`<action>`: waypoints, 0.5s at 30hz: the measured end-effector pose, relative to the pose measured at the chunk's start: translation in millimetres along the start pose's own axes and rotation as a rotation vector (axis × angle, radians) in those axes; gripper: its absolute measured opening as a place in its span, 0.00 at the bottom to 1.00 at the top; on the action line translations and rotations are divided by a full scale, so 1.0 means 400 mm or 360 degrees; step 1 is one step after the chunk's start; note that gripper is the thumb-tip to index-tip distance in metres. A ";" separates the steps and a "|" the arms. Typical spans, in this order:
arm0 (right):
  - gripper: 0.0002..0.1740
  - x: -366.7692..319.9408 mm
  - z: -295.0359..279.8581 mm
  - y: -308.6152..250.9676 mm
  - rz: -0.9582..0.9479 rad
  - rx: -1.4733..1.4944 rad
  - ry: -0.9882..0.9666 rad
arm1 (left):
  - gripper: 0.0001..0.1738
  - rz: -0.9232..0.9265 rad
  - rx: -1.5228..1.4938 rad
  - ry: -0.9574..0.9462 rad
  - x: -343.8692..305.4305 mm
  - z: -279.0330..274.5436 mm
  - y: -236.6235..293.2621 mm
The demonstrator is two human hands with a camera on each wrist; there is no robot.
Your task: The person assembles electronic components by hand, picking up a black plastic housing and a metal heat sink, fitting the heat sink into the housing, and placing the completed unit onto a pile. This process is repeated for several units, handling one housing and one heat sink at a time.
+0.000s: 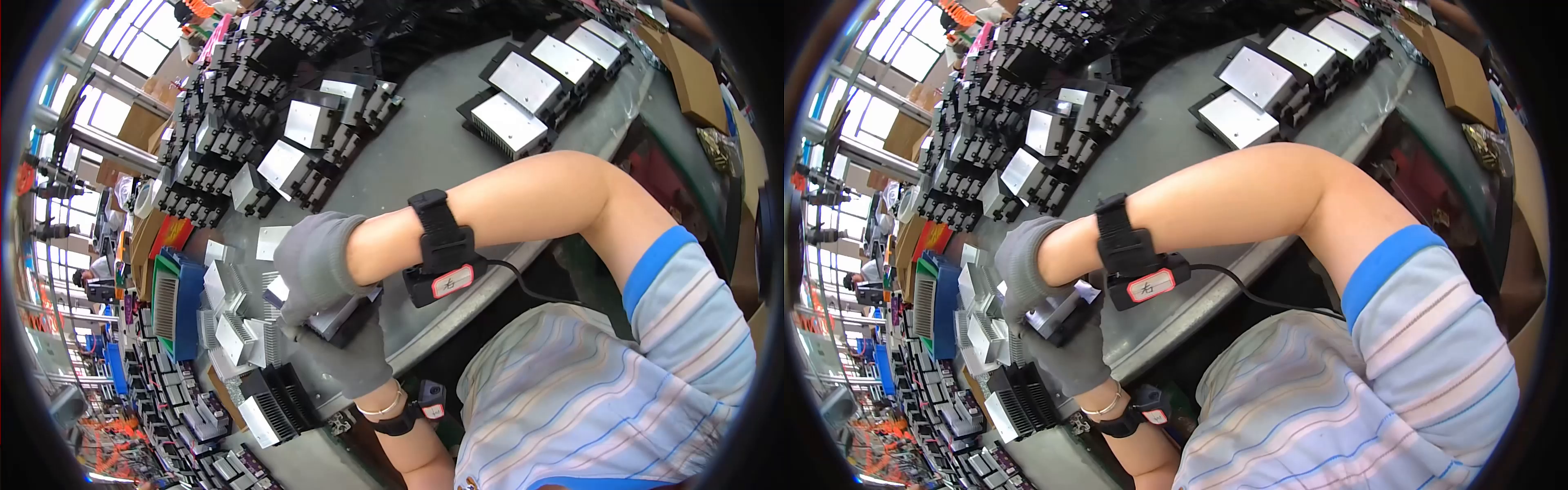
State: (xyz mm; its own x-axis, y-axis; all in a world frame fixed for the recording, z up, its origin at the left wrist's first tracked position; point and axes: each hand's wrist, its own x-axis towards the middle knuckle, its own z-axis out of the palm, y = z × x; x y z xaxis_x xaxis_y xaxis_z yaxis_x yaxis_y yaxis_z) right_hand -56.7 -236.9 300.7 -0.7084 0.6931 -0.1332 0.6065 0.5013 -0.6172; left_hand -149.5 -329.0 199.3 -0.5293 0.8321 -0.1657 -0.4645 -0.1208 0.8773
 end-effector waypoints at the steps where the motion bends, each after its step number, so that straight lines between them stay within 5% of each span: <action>1: 0.27 0.002 0.005 -0.002 -0.0028 0.0008 0.0014 | 0.33 0.0057 0.0140 -0.0092 0.005 -0.012 -0.003; 3: 0.28 0.009 0.015 -0.002 -0.0045 -0.0018 0.0052 | 0.36 0.0111 0.0289 -0.0185 0.007 -0.019 0.008; 5: 0.28 0.009 0.014 -0.005 -0.0055 -0.0062 0.0026 | 0.42 -0.0359 -0.0413 -0.0226 -0.001 -0.010 0.033; 11: 0.27 0.033 0.013 -0.017 -0.0093 -0.0121 0.0018 | 0.44 -0.0268 -0.0330 -0.0260 0.026 -0.038 0.021; 12: 0.26 0.033 0.011 -0.024 -0.0116 -0.0201 0.0090 | 0.43 -0.0508 -0.0682 -0.0239 0.008 -0.009 0.046; 15: 0.24 0.041 0.004 -0.024 -0.0026 -0.0152 -0.0056 | 0.41 -0.0211 -0.0266 -0.0157 0.049 -0.045 0.009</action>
State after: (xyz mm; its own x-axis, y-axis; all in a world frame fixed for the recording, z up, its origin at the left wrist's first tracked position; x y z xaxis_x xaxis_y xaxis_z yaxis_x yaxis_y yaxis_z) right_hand -74.8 -231.1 303.1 -0.7298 0.6665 -0.1521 0.6252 0.5608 -0.5428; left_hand -174.4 -322.9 191.1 -0.3874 0.8947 -0.2225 -0.6410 -0.0879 0.7625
